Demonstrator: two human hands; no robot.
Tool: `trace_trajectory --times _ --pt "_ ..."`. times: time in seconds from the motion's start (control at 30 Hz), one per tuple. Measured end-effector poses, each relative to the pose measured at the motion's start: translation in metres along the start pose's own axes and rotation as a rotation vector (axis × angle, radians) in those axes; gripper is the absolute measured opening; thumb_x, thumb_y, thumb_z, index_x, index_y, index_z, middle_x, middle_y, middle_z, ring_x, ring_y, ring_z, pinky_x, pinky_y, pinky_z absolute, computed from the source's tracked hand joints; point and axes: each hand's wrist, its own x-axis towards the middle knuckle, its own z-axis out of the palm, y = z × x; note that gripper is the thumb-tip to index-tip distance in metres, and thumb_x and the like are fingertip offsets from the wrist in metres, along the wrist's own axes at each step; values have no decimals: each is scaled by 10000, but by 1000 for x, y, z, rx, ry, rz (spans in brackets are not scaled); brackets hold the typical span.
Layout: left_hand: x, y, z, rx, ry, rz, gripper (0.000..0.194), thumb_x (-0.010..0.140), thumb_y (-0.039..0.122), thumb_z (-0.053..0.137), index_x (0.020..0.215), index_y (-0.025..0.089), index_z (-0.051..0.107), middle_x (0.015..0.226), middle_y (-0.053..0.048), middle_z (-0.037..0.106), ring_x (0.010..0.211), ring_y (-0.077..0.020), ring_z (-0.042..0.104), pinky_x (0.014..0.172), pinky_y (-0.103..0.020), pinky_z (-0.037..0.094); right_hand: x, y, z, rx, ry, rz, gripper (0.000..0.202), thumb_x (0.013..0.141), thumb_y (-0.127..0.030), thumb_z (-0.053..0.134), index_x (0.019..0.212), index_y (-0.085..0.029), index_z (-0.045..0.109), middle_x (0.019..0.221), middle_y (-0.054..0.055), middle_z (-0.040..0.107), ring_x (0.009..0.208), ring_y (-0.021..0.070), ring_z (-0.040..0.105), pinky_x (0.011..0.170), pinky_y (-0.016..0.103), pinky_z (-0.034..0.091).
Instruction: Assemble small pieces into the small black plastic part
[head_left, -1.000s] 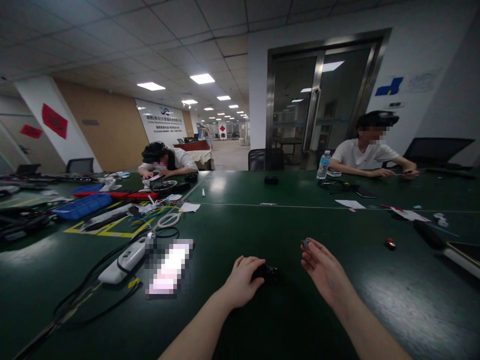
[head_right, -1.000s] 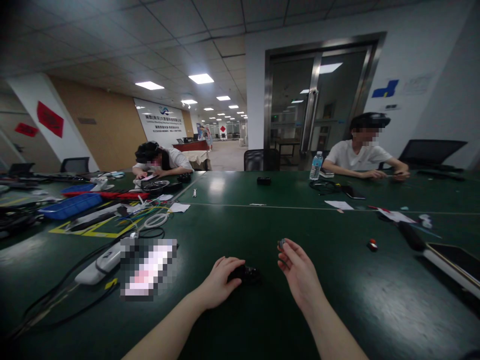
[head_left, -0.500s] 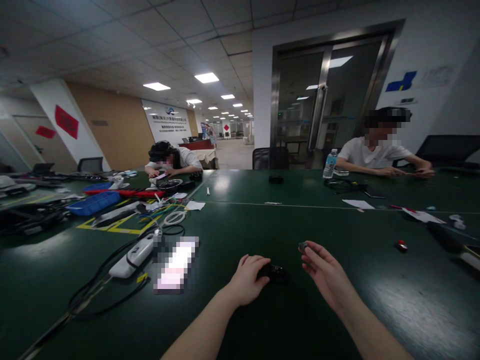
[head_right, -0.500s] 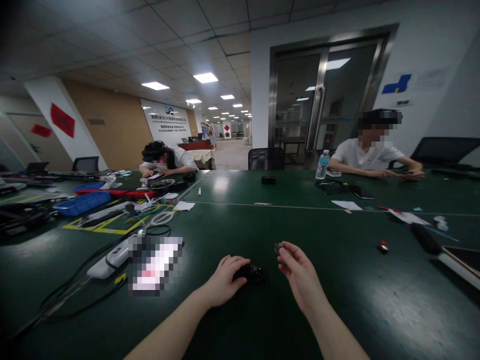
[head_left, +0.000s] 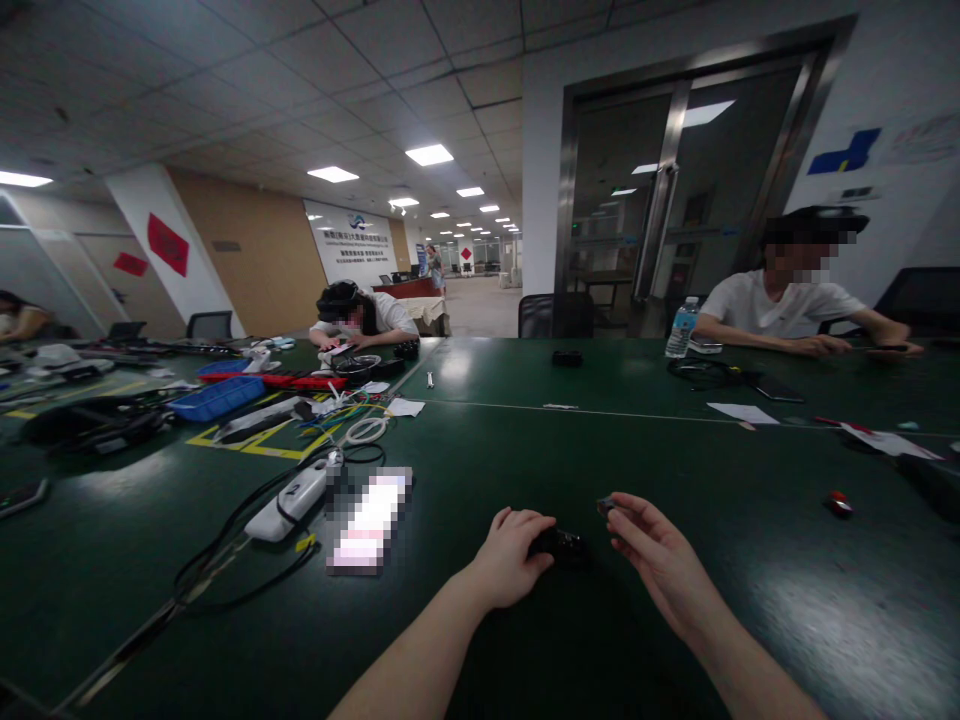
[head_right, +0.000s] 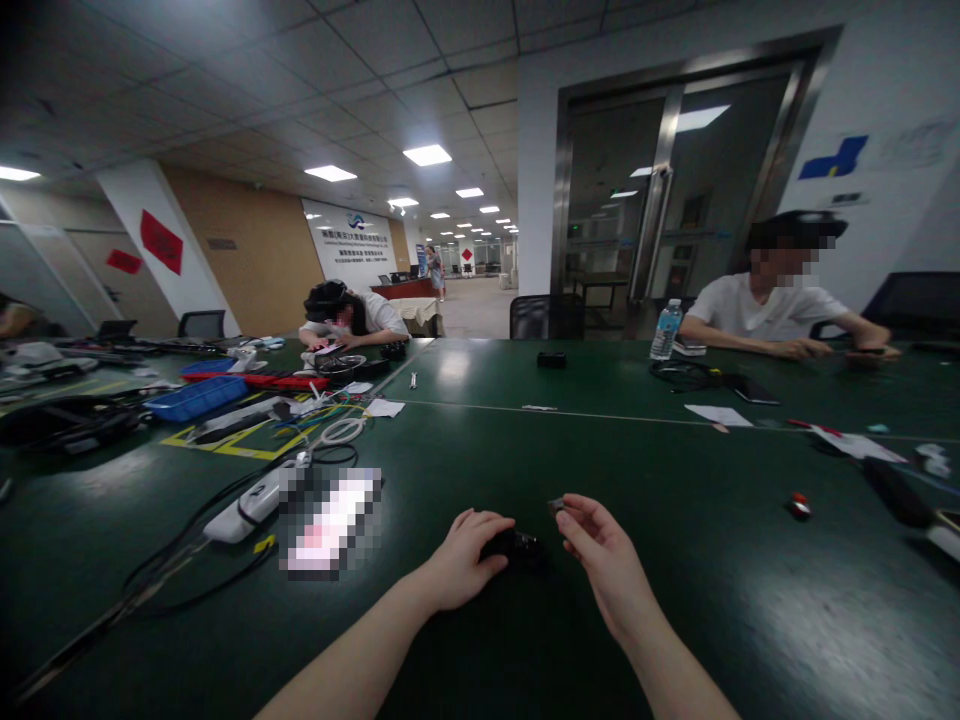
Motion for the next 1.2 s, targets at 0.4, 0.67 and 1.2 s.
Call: trace_trajectory --times 0.4,0.67,1.2 --pt "1 0 2 12 19 7 457 834 232 537 1273 279 420 1276 -22 491 1218 -220 395 1096 -481 96 0 9 5 -260 -105 -65 383 667 -411 691 1005 -240 634 1031 36 665 1006 236 584 863 364 469" --pt "0 2 0 17 13 15 450 844 244 528 1280 271 419 1276 -30 491 1216 -220 395 1095 -476 111 0 15 10 -419 -185 -142 322 710 -373 632 999 -231 629 966 29 658 902 214 604 811 356 481" --pt "0 0 1 15 19 12 451 839 241 537 1274 272 420 1271 -22 491 1211 -209 398 1093 -453 112 -4 19 15 -623 -239 -226 252 721 -321 621 967 -309 672 955 -5 655 884 217 577 796 363 447"
